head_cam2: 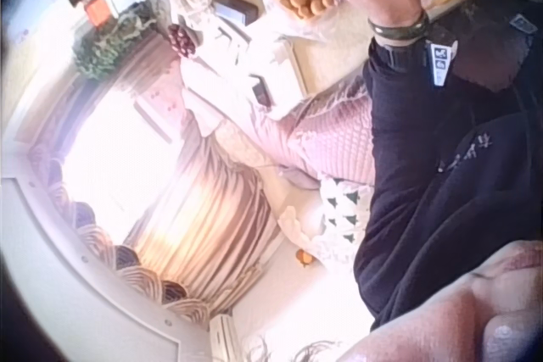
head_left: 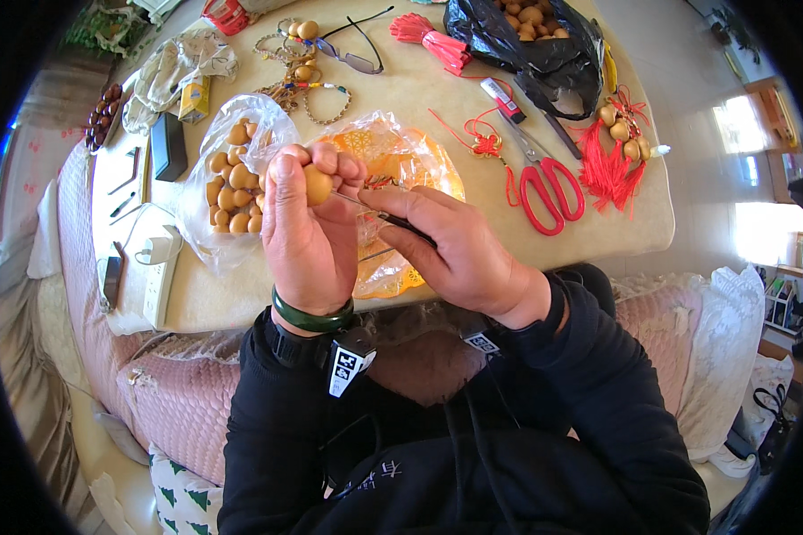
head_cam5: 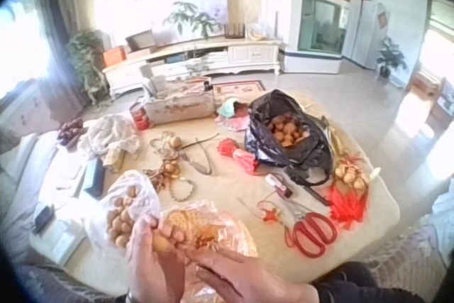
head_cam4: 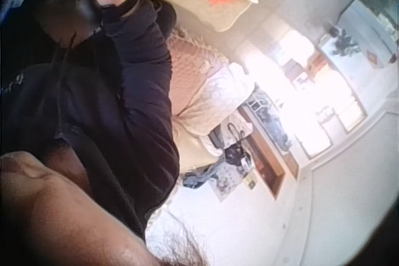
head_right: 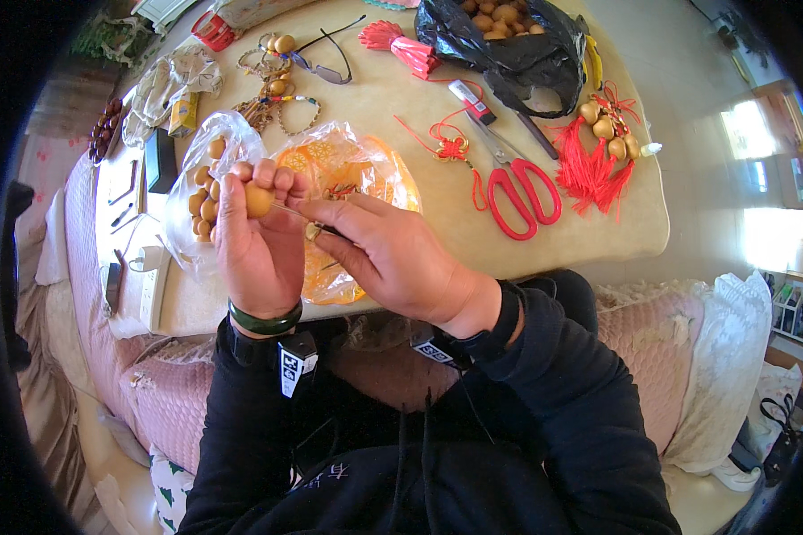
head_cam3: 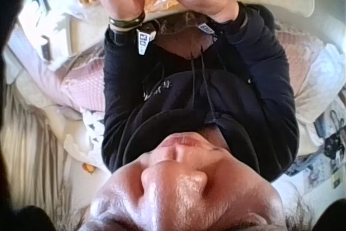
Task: The person holds a small round wooden bead and uses a pointed carving tool to scrape and shape its surface. They rotate the bead frequently to work on different sides, continuing the same carving motion throughout the clip.
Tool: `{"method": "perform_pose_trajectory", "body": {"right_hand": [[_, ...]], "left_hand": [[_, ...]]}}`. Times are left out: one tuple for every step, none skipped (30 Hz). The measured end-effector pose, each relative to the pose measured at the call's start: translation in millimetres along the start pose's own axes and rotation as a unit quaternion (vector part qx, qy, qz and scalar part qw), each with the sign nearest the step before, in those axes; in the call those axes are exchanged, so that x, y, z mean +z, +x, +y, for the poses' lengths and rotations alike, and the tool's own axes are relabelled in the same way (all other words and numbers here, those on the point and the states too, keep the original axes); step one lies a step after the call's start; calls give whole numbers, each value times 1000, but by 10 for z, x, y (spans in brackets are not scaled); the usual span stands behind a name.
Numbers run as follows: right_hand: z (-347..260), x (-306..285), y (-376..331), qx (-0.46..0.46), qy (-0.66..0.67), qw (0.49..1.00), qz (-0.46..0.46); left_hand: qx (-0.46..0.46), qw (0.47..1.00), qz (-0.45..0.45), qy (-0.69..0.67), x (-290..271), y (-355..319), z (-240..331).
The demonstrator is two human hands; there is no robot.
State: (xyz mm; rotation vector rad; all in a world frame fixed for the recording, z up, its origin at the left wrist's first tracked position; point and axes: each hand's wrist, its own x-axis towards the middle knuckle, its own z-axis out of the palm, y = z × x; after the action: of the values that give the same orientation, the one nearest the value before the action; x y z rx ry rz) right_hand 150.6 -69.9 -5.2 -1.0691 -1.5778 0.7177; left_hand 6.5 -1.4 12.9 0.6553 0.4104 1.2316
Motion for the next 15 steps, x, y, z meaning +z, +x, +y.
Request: {"method": "perform_pose_trajectory", "body": {"right_hand": [[1,7,-11,-1,-40,999,-3],[8,25,-9,-16,-73,997,19],[11,36,-13,5,-45,999,7],[12,37,-16,14,-8,1000,19],[8,37,-21,37,29,999,19],[2,30,-26,61,65,996,22],[-4,27,-30,100,101,990,12],[-11,24,-34,140,136,981,4],[-15,20,-37,182,171,968,-4],[-18,29,-41,222,205,953,-13],[-19,30,-46,261,237,936,-21],[-18,45,-50,260,234,937,-19],[-16,47,-55,209,165,964,-13],[-5,44,-56,116,58,992,4],[3,41,-60,42,-53,997,25]], "left_hand": [[2,1000,10,0,4,-5,-14],[6,1000,23,-5,4,-10,-23],[-3,1000,10,-1,-1,-13,-25],[-9,1000,0,-1,-8,-19,-25],[-18,1000,-16,0,-16,-22,-20],[-30,998,-42,-31,-30,-17,0],[-46,994,-75,-60,-43,-6,27],[-64,988,-107,-89,-47,-2,36],[-63,991,-87,-80,-50,2,35],[-62,993,-67,-72,-46,4,20],[-55,995,-46,-66,-38,4,-5],[-31,999,-23,-31,-28,-1,-42],[-2,1000,2,2,-11,-18,-94],[20,999,25,39,-5,-28,-126],[21,998,34,40,-12,-27,-135]]}}
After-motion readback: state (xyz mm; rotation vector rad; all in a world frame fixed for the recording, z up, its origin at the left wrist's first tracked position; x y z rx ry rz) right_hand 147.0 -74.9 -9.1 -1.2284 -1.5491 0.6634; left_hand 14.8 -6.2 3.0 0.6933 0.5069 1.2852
